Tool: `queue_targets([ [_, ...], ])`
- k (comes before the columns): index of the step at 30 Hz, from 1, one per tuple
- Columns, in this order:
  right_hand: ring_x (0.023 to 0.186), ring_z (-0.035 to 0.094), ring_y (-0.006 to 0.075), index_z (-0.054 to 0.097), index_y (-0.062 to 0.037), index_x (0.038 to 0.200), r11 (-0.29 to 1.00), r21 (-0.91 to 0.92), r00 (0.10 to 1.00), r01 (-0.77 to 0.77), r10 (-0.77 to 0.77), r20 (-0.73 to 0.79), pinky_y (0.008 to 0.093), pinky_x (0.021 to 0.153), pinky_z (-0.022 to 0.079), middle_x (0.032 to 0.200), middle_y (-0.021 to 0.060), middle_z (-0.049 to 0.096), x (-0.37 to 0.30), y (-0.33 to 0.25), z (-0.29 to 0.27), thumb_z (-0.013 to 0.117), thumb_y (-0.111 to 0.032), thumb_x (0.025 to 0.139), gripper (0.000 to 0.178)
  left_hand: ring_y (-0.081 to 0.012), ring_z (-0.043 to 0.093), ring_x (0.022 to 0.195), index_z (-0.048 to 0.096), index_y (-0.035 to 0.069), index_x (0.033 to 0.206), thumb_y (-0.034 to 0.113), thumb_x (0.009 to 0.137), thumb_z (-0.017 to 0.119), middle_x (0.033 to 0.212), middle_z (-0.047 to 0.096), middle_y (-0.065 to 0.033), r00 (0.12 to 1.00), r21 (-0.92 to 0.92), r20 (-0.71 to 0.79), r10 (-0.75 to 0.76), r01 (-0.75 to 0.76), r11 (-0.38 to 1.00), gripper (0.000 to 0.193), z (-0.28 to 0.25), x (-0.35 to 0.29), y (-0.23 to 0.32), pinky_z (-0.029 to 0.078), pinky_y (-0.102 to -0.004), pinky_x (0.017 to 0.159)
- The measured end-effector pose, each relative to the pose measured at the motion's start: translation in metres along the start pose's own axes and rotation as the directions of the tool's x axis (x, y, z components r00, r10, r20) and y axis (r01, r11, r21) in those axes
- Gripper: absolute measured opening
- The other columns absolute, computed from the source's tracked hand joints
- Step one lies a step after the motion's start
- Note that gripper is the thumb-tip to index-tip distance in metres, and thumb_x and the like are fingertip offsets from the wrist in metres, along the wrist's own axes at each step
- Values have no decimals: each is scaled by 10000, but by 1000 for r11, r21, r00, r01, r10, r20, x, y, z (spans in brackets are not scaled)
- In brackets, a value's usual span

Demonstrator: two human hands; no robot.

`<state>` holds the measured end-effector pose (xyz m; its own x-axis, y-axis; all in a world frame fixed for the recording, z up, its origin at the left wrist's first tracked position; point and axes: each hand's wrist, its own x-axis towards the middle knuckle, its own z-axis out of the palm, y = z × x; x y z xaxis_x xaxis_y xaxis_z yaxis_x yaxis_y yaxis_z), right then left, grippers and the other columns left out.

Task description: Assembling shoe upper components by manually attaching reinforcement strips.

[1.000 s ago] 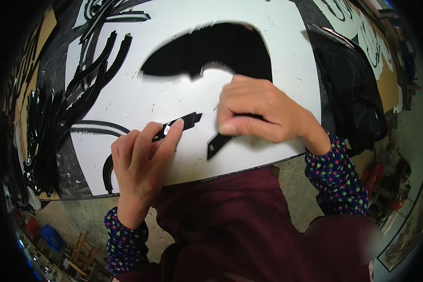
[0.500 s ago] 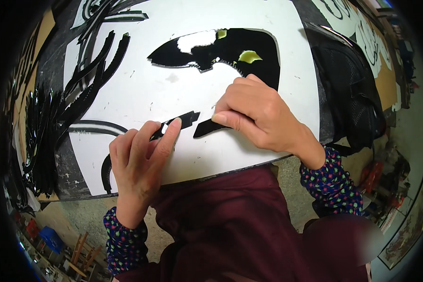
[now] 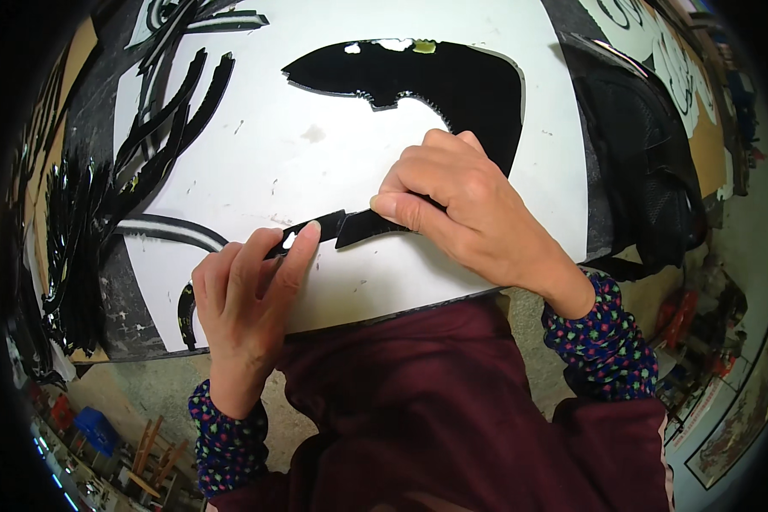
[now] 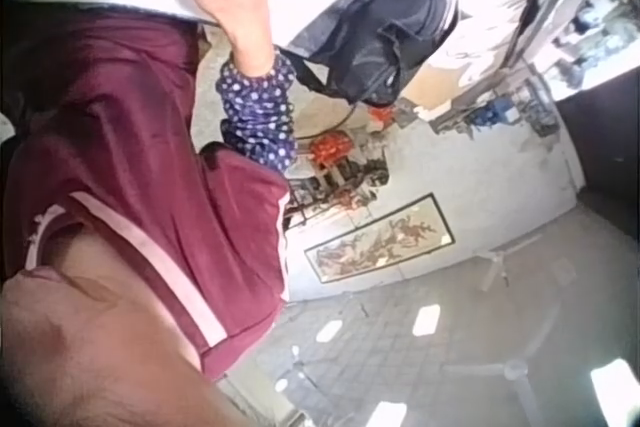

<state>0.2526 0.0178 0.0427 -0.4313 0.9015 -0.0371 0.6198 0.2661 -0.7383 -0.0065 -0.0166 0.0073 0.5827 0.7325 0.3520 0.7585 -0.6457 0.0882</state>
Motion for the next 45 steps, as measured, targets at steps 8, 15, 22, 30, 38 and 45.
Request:
queue_targets([
  [8, 779, 456, 174, 642, -57, 850, 998, -47, 1000, -30, 30, -2, 310, 774, 325, 780, 4, 574, 1, -5, 4, 597, -207, 961, 192, -158, 494, 1001, 676, 249, 1240, 125, 787, 652, 1185, 536, 24, 1000, -1, -9, -5, 5, 1000, 471, 1, -3, -1, 405, -338, 844],
  [15, 783, 459, 172, 631, -62, 837, 998, -64, 1000, -5, 3, -24, 311, 769, 323, 772, 2, 563, 2, -7, 7, 595, -199, 957, 185, -153, 490, 995, 680, 260, 1230, 112, 778, 651, 1186, 533, 36, 1000, -1, -20, -4, 4, 1000, 476, 2, -4, -1, 397, -332, 847],
  [22, 779, 461, 180, 603, -62, 806, 997, -70, 999, -22, 21, -27, 320, 757, 323, 760, 7, 545, 2, -9, 7, 596, -191, 955, 198, -146, 496, 973, 677, 264, 1239, 32, 784, 632, 1174, 535, 42, 999, 4, -32, -12, 12, 1000, 513, 4, -4, 0, 396, -330, 838],
  [30, 787, 444, 190, 588, -67, 818, 999, -45, 999, 10, -12, -40, 326, 762, 322, 756, 15, 495, 0, -5, 6, 574, -212, 977, 216, -145, 500, 949, 669, 259, 1257, -25, 795, 626, 1171, 543, 37, 999, 28, -43, -3, 4, 1000, 544, 4, 0, 0, 402, -337, 833],
  [38, 796, 434, 193, 589, -62, 838, 997, -80, 999, 8, -12, -50, 327, 767, 323, 769, 23, 477, -1, -7, 7, 561, -200, 989, 207, -145, 501, 949, 672, 260, 1258, -40, 788, 626, 1171, 546, 37, 1000, 34, -28, -7, 8, 999, 559, 3, 3, 2, 404, -331, 832],
  [45, 795, 430, 199, 594, -52, 846, 993, -113, 998, 16, -23, -66, 327, 765, 327, 771, 31, 466, -2, -7, 8, 567, -181, 987, 192, -148, 502, 951, 671, 259, 1264, -50, 793, 622, 1168, 544, 32, 999, 52, -32, -1, 3, 999, 566, 3, 4, 2, 406, -334, 831],
])
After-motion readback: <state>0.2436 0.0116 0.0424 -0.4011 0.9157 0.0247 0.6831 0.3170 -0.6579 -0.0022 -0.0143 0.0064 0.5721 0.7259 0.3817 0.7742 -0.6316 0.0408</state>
